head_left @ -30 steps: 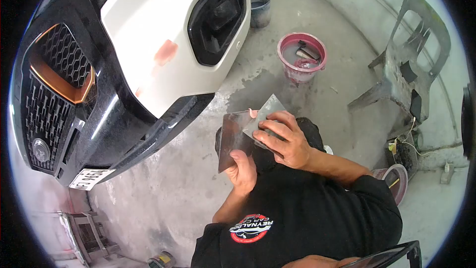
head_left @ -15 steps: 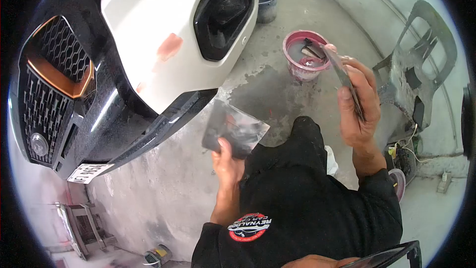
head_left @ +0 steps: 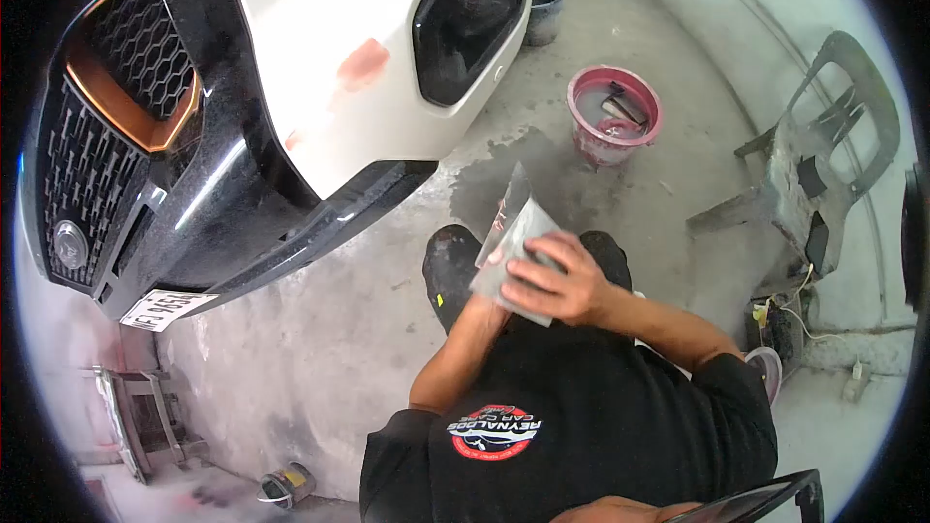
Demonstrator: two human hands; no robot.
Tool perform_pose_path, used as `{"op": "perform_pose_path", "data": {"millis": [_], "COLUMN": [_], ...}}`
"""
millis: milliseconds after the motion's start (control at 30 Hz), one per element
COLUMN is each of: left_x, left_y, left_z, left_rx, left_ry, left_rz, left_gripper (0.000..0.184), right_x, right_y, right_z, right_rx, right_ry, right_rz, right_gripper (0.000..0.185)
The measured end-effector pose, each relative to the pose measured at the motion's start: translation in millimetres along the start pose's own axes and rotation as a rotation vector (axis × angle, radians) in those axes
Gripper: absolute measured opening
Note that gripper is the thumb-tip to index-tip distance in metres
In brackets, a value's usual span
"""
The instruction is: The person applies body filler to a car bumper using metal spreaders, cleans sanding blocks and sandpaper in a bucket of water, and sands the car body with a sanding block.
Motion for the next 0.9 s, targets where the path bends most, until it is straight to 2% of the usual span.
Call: {"op": "perform_pose_path", "data": {"millis": [33,67,100,167,200,267,300,333,367,400,433,467,500,567,600,633,667,700,733,767,800,833,900], "left_x": [30.5,24.0,34.9,28.0,24.1,22.5,17.9,14.1,11.3,15.1,4.8,-4.6,-9.1,-7.3,1.0,9.1,12.8,15.5,6.3,5.1,7.9,6.1,6.5], "left_y": [-26.9,-20.7,-37.6,-47.8,-48.4,-45.0,-43.3,-37.0,-32.6,-44.7,-38.6,-30.4,-23.2,-23.0,-35.6,-49.2,-51.4,-56.1,-50.9,-53.7,-55.0,-57.3,-62.4], "left_z": [-18.5,-4.0,-4.3,-1.1,1.2,9.2,12.9,17.3,18.8,7.0,7.8,13.3,13.8,17.5,17.7,8.0,4.3,9.2,21.8,24.7,24.1,21.7,10.4], "left_rx": [0.179,0.119,-0.105,-0.153,-0.15,-0.226,-0.221,-0.119,-0.018,0.175,0.294,0.289,0.0,-0.584,-0.628,-0.631,-0.053,0.571,0.512,0.423,0.41,0.392,0.257], "left_ry": [0.462,0.613,0.419,0.552,0.553,0.167,0.168,0.261,0.35,0.342,0.485,0.488,0.354,0.046,0.074,0.074,0.771,1.382,1.184,0.905,0.886,0.862,0.631], "left_rz": [0.034,-0.084,-0.073,-0.181,-0.182,-0.519,-0.515,-0.409,-0.301,0.137,-0.072,-0.07,-0.338,-0.854,-0.753,-0.754,-0.477,-0.113,0.044,0.008,0.01,0.02,0.003], "left_gripper": [0.045,0.034,0.031,0.029,0.029,0.036,0.036,0.04,0.046,0.052,0.05,0.05,0.05,0.05,0.052,0.052,0.054,0.056,0.057,0.054,0.051,0.047,0.041], "right_x": [-2.9,-5.6,-8.0,-24.1,-27.8,-30.4,-24.4,-17.1,-12.8,-5.7,-1.1,1.9,6.0,3.9,-1.3,-7.5,-24.1,-30.6,-36.7,-41.3,-49.8,-47.1,-33.0], "right_y": [0.3,2.7,4.5,11.1,12.0,13.8,11.6,11.1,10.7,13.9,15.7,13.7,10.8,6.3,4.1,-2.5,4.1,7.8,6.5,6.0,14.2,17.8,16.9], "right_z": [8.3,21.2,35.3,74.5,71.4,57.3,40.5,20.8,1.2,-11.8,-18.9,-13.2,-2.5,38.8,63.1,82.5,83.4,82.8,87.4,91.8,87.8,86.8,92.7], "right_rx": [0.036,0.131,0.23,0.497,0.495,0.285,0.194,0.099,0.007,-0.034,-0.074,-0.071,-0.067,0.195,0.365,0.401,0.441,0.439,0.778,1.096,1.091,1.094,1.133], "right_ry": [-0.041,-0.107,-0.171,-0.303,-0.301,-0.284,-0.202,-0.125,-0.086,-0.036,0.013,-0.025,-0.064,-0.242,-0.283,-0.309,-0.292,-0.299,0.044,0.398,0.541,0.528,1.217], "right_rz": [-0.048,-0.077,-0.102,-0.092,-0.091,-0.023,-0.038,-0.052,-0.054,-0.063,-0.071,-0.062,-0.05,-0.123,-0.134,-0.086,-0.081,-0.082,0.028,0.153,0.3,0.3,0.508], "right_gripper": [0.036,0.039,0.042,0.042,0.042,0.043,0.043,0.044,0.033,0.033,0.033,0.033,0.034,0.051,0.056,0.066,0.058,0.058,0.05,0.043,0.035,0.035,0.033]}}
Point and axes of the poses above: each hand's wrist, its own y-axis towards the middle knuckle, its own x-axis out of the palm, z = x × y, the point moved 2 cm from there along y, towards the middle knuckle, and after that the axes turned 7 degrees about x, right-handed, at the moved point
